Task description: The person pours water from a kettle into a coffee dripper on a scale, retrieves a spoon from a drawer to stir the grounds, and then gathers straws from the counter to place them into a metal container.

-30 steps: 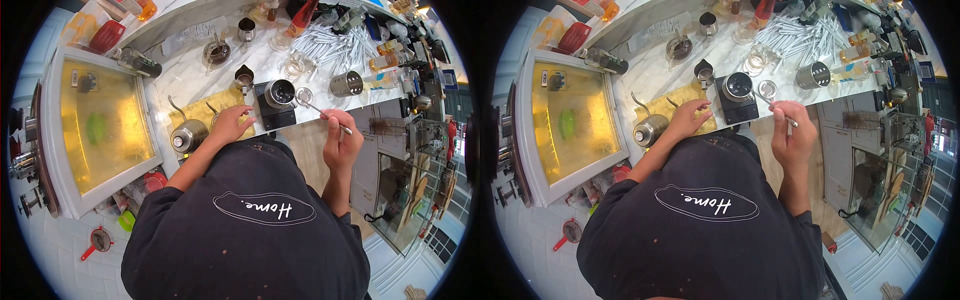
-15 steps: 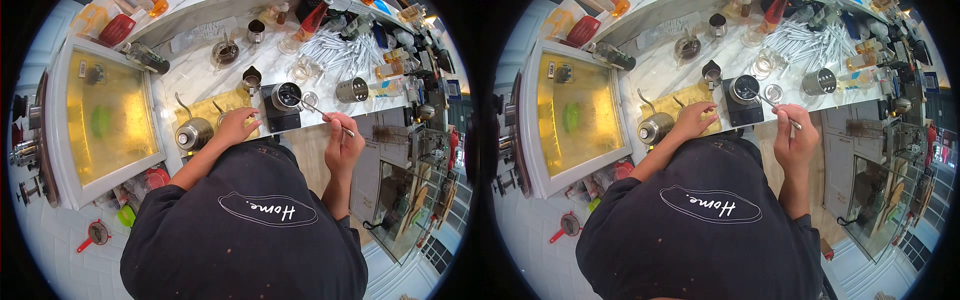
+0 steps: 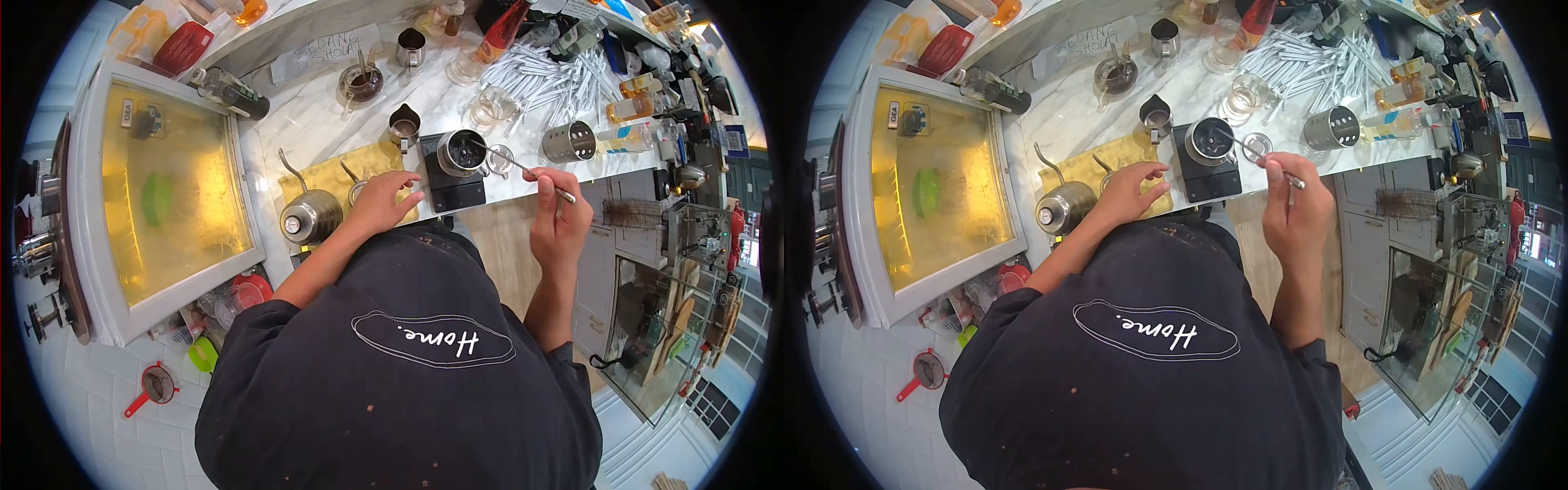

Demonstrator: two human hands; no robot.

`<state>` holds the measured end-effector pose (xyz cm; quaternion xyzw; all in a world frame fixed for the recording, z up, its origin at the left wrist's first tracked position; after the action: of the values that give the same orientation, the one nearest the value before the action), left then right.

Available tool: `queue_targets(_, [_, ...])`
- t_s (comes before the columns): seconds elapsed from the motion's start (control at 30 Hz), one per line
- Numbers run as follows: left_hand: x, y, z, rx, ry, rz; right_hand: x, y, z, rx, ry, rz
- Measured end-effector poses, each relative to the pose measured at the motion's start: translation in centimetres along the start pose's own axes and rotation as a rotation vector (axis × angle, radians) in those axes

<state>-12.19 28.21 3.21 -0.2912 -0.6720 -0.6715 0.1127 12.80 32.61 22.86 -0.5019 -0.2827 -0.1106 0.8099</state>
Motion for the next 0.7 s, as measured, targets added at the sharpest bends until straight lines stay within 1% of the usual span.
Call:
queue_targets(0.03, [0.0, 0.1, 0.0, -0.007, 0.000, -0.004, 0.1, 0.3, 0.1, -0.038, -0.008, -0.003])
queue_targets(0.17, [0.2, -0.2, 0.0, 0.025, -0.010, 0.009, 0.8, -0.3, 0.0, 0.005, -0.005, -0.013])
queue_targets(0.23, [0.2, -0.4, -0.1, 0.034, -0.001, 0.010, 0.3, -0.3, -0.3, 0.009, 0.000, 0.054])
queue_targets(0.37, [0.3, -0.5, -0.2, 0.064, -0.039, 0.033, -0.1, 0.1, -0.2, -0.024, -0.013, 0.075])
queue_targets(0.43, [0.7, -0.5, -0.3, 0.066, -0.030, 0.027, 0.8, 1.2, -0.3, -0.075, 0.009, 0.061])
queue_targets(0.57, [0.8, -1.3, -0.2, 0.051, 0.007, 0.012, 2.1, 1.5, -0.8, -0.079, 0.035, 0.071])
queue_targets(0.67, [0.7, -1.5, -0.1, 0.043, 0.009, 0.018, 0.9, 0.9, -0.8, -0.069, 0.018, 0.106])
queue_targets(0.7, [0.8, -1.5, 0.0, 0.039, 0.014, 0.015, 0.5, 0.2, -0.5, -0.037, 0.017, 0.082])
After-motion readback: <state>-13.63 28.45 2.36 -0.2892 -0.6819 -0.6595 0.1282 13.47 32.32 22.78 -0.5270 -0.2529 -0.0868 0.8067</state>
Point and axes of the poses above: each hand's wrist, its own z-axis towards the middle knuckle, its own x-axis out of the back of the hand, y = z × x, the point moved 9 cm from there along z, towards the middle knuckle, and after that the axes turned 9 degrees about -y, right-handed, at the moved point
